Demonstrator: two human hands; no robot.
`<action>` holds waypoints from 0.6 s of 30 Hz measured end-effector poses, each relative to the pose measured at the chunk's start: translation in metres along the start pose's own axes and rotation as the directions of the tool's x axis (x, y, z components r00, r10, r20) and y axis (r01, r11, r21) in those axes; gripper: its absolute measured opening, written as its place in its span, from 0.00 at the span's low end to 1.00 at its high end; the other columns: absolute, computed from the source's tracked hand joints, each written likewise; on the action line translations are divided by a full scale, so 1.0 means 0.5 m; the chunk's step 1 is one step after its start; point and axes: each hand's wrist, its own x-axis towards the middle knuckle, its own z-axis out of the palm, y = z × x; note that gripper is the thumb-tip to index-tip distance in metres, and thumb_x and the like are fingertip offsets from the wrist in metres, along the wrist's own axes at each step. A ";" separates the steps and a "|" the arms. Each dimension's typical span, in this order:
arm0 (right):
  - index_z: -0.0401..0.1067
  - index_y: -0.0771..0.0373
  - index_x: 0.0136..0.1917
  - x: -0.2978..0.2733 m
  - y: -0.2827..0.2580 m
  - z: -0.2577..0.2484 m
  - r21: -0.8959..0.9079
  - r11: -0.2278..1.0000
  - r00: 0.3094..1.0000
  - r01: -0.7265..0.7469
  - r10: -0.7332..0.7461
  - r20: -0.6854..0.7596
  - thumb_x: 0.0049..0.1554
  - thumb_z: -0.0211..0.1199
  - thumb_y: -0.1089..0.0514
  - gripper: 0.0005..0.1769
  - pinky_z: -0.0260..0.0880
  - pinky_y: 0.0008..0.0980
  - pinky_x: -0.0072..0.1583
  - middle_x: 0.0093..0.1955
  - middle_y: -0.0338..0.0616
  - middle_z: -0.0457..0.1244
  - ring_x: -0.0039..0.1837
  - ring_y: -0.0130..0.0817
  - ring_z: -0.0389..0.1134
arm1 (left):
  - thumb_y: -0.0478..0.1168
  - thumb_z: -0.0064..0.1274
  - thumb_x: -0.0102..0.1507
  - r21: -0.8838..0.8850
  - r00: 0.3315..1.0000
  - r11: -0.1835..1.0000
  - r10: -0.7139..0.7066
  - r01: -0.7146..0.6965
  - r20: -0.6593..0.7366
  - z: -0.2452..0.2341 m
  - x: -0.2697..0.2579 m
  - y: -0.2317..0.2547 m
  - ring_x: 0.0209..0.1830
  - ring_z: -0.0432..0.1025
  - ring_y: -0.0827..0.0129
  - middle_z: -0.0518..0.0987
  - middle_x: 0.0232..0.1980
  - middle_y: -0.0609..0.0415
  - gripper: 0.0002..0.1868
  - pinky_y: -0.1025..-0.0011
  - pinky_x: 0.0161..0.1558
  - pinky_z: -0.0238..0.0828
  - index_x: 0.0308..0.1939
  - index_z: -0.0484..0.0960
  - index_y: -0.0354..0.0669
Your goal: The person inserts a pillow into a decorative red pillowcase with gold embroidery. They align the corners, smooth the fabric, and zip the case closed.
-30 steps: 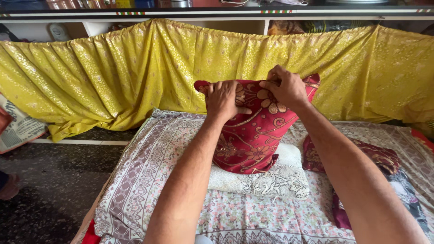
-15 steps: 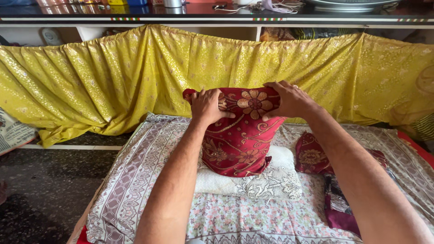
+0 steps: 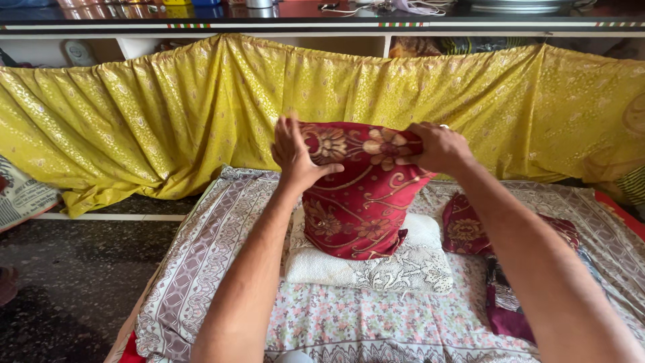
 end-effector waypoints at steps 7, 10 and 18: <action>0.67 0.49 0.71 -0.016 0.132 0.017 0.170 0.984 0.997 0.053 -0.043 -0.065 0.38 0.78 0.30 0.53 0.70 0.49 0.64 0.63 0.44 0.68 0.64 0.46 0.69 | 0.58 0.79 0.33 -0.779 0.912 0.491 -0.088 0.391 0.402 0.105 -0.112 -0.025 0.79 0.55 0.50 0.60 0.78 0.35 0.83 0.56 0.79 0.52 0.80 0.39 0.41; 0.66 0.55 0.71 -0.040 0.183 0.032 0.190 0.979 0.994 0.074 -0.057 -0.096 0.37 0.80 0.32 0.54 0.70 0.50 0.64 0.61 0.52 0.68 0.64 0.50 0.69 | 0.48 0.82 0.36 -0.606 0.875 0.683 -0.099 0.406 0.474 0.139 -0.175 -0.040 0.80 0.53 0.52 0.56 0.79 0.40 0.80 0.57 0.79 0.49 0.80 0.39 0.42; 0.65 0.60 0.70 -0.115 0.295 0.050 0.315 0.949 0.991 -0.018 0.058 -0.119 0.41 0.78 0.39 0.50 0.72 0.49 0.63 0.61 0.55 0.67 0.63 0.50 0.70 | 0.50 0.74 0.53 -0.444 0.899 0.809 -0.222 0.386 0.378 0.195 -0.230 0.013 0.52 0.79 0.53 0.83 0.51 0.44 0.37 0.60 0.54 0.76 0.60 0.75 0.39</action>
